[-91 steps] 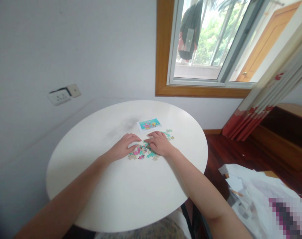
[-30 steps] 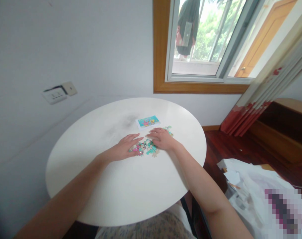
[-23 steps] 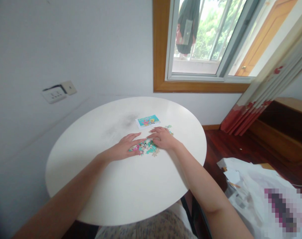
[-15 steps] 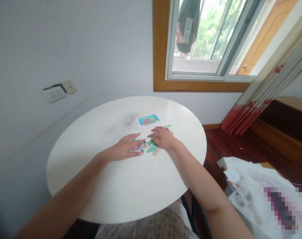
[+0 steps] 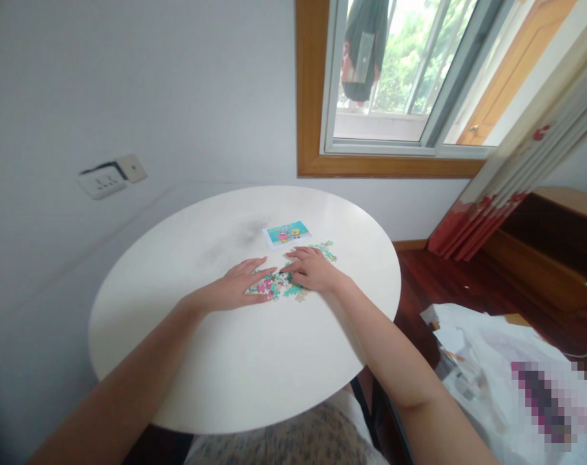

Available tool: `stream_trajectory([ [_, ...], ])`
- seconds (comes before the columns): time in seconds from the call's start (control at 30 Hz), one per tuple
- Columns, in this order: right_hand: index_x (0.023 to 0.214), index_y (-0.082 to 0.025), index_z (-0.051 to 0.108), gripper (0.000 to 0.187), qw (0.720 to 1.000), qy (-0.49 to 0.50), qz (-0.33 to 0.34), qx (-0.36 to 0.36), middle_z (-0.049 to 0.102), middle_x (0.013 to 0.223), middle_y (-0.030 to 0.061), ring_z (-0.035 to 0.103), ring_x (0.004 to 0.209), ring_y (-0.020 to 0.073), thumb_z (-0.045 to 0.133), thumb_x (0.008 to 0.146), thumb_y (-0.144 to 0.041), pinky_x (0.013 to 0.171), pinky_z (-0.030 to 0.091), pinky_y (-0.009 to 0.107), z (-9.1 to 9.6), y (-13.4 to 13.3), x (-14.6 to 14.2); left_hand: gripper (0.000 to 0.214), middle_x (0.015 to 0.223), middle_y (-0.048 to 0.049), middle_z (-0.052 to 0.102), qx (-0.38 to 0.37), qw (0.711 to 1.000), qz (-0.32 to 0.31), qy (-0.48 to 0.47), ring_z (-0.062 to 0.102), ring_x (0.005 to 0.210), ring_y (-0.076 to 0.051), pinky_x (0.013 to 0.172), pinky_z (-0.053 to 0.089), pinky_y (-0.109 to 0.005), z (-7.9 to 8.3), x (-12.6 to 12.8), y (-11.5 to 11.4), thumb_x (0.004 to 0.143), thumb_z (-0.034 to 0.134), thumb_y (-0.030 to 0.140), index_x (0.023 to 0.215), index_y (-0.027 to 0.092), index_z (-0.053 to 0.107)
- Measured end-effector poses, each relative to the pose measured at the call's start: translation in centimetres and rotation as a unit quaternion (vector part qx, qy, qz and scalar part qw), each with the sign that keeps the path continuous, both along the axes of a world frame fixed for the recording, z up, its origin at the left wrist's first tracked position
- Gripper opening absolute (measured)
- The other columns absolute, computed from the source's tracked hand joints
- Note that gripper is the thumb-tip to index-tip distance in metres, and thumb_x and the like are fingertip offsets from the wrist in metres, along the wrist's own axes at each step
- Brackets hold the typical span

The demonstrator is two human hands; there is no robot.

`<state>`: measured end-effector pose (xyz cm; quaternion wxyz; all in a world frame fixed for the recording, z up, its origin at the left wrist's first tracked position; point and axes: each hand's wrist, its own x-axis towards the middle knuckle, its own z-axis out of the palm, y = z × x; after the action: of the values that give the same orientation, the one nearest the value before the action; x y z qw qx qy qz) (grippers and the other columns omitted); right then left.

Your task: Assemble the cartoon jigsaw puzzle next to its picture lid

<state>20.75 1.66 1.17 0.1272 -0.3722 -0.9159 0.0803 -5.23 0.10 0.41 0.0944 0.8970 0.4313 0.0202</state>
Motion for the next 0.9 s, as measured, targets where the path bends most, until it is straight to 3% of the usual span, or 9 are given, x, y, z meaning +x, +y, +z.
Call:
stream_trajectory([
  [0.23,0.125,-0.034,0.06,0.04,1.0,-0.005,-0.013,0.0,0.047,0.142,0.0021,0.033,0.135,0.0258,0.049,0.087,-0.027,0.108,0.025,0.049,-0.6,0.4,0.1,0.076,0.153,-0.0135,0.024,-0.001,1.0,0.001,0.015,0.019,0.141,-0.033,0.112,0.019,-0.047,0.5,0.2,-0.2,0.083,0.043,0.069,0.145,0.027,0.031],
  [0.47,0.136,-0.025,0.05,0.049,0.999,0.024,-0.027,0.014,0.05,0.139,0.0061,0.039,0.131,0.0242,0.048,0.086,-0.023,0.108,0.029,0.046,-1.2,1.0,0.3,0.076,0.152,-0.0139,0.026,0.007,1.0,0.008,0.015,0.022,0.14,-0.032,0.113,0.02,-0.044,0.4,0.3,-0.2,0.082,0.043,0.07,0.143,0.026,0.036],
  [0.73,0.119,-0.031,0.064,0.038,0.998,0.008,-0.054,0.001,0.05,0.139,0.0028,0.037,0.132,0.0275,0.049,0.085,-0.024,0.106,0.028,0.053,-0.7,0.8,0.9,0.077,0.153,-0.013,0.025,0.005,1.0,0.008,0.015,0.022,0.14,-0.031,0.113,0.02,-0.043,0.6,0.3,-0.3,0.082,0.044,0.07,0.143,0.025,0.036],
  [0.9,0.103,-0.031,0.073,0.032,0.999,0.048,-0.016,-0.008,0.057,0.132,0.0002,0.04,0.13,0.0259,0.052,0.081,-0.021,0.106,0.03,0.05,-0.3,0.8,1.3,0.078,0.153,-0.0126,0.025,-0.007,1.0,0.006,0.007,0.021,0.14,-0.031,0.113,0.021,-0.043,0.8,0.3,-0.4,0.082,0.043,0.071,0.143,0.024,0.036],
])
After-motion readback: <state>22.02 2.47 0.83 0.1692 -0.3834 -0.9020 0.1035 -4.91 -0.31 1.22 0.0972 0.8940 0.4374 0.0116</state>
